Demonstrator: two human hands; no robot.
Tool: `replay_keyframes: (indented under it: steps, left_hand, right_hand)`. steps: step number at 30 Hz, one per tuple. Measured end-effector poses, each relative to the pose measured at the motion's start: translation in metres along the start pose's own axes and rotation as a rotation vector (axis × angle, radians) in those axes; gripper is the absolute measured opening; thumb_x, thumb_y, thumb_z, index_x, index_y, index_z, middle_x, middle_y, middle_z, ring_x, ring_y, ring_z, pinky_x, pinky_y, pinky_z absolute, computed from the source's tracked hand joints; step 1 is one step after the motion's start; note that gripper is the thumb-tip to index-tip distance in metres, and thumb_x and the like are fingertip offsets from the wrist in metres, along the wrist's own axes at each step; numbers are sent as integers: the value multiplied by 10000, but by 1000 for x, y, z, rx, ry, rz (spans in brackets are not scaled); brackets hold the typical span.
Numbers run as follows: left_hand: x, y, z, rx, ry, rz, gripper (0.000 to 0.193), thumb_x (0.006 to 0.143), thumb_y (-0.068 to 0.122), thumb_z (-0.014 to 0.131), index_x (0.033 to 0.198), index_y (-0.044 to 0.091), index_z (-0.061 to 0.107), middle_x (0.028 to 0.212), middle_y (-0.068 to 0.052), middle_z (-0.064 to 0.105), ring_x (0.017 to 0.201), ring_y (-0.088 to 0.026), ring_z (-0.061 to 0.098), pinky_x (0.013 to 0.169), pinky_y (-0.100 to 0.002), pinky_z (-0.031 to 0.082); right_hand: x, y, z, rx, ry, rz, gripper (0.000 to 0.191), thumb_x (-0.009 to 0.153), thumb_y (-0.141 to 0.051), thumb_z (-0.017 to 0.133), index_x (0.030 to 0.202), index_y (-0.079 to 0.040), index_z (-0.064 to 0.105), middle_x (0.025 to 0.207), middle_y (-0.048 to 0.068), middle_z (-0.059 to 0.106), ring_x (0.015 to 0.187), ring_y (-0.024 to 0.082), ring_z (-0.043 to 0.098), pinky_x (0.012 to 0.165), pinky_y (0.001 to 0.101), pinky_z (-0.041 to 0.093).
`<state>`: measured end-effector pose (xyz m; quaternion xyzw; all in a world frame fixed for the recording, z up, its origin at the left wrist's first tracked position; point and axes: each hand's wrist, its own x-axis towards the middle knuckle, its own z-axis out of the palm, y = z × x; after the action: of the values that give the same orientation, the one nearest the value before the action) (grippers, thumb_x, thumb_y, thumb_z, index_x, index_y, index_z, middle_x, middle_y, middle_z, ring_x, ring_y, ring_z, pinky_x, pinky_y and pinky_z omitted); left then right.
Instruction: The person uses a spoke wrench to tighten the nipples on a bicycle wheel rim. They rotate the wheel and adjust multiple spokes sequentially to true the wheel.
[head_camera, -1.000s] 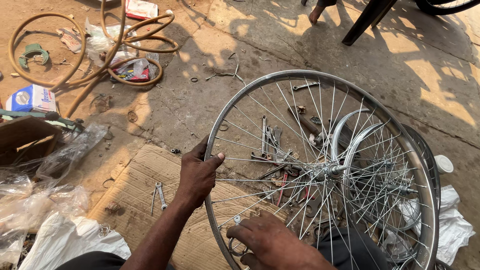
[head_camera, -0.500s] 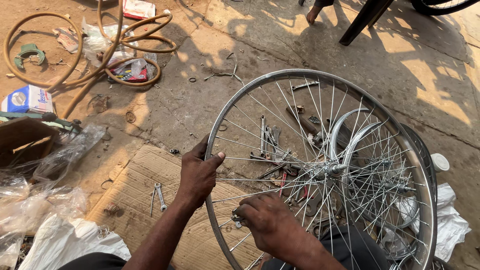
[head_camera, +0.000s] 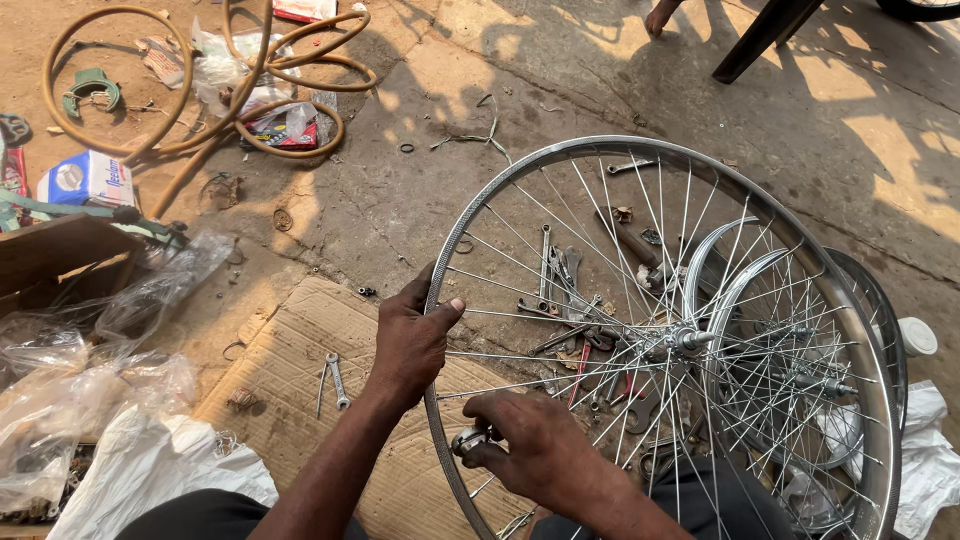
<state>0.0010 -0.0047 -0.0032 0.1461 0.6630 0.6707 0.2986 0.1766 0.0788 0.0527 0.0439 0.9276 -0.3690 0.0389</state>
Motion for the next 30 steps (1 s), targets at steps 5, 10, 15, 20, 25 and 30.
replay_keyframes:
  steps: [5, 10, 15, 20, 25, 30]
  left_hand:
    - [0, -5, 4, 12, -20, -11, 643, 900, 109, 695, 1502, 32, 484, 1240, -190, 723, 1028, -188, 693, 904, -333, 576]
    - [2, -7, 1, -6, -21, -55, 629, 973, 85, 703, 1579, 58, 539, 906, -165, 680, 724, -160, 523, 620, -330, 472]
    - [0, -4, 3, -61, 1, -84, 638, 891, 95, 701, 1508, 72, 539, 703, 25, 556, 567, -60, 406, 488, -257, 399]
    - [-3, 1, 5, -14, -12, 17, 619, 920, 100, 697, 1508, 51, 508, 823, 45, 667, 672, -27, 552, 609, -218, 529]
    - [-5, 10, 5, 10, 12, -97, 618, 910, 110, 704, 1505, 65, 544, 683, -9, 559, 551, -74, 439, 489, -263, 413]
    - [-9, 17, 2, 33, 12, -183, 640, 906, 114, 685, 1520, 96, 504, 615, -29, 537, 473, -119, 408, 424, -305, 380]
  right_hand:
    - [23, -20, 0, -405, -388, 279, 181, 845, -49, 670, 1026, -36, 670, 803, 118, 720, 719, 273, 693, 712, 452, 567]
    - [16, -12, -32, 13, -474, 243, 407, 857, -166, 732, 1246, -93, 632, 961, 83, 723, 843, 253, 710, 794, 389, 584]
    - [-5, 11, -18, 82, -160, -35, 226, 934, -271, 792, 1048, -83, 742, 1189, 56, 729, 1087, 194, 733, 913, 345, 612]
    - [-4, 0, -3, -17, -83, 65, 338, 839, -213, 836, 1097, -43, 698, 996, 76, 746, 939, 237, 734, 842, 394, 580]
    - [22, -31, -9, -329, -429, 382, 210, 911, -139, 706, 1103, -62, 670, 892, 93, 720, 849, 263, 731, 810, 416, 589]
    - [10, -22, -36, 94, -446, 308, 521, 846, -241, 817, 1295, -110, 589, 1147, 90, 690, 1063, 224, 672, 935, 396, 528]
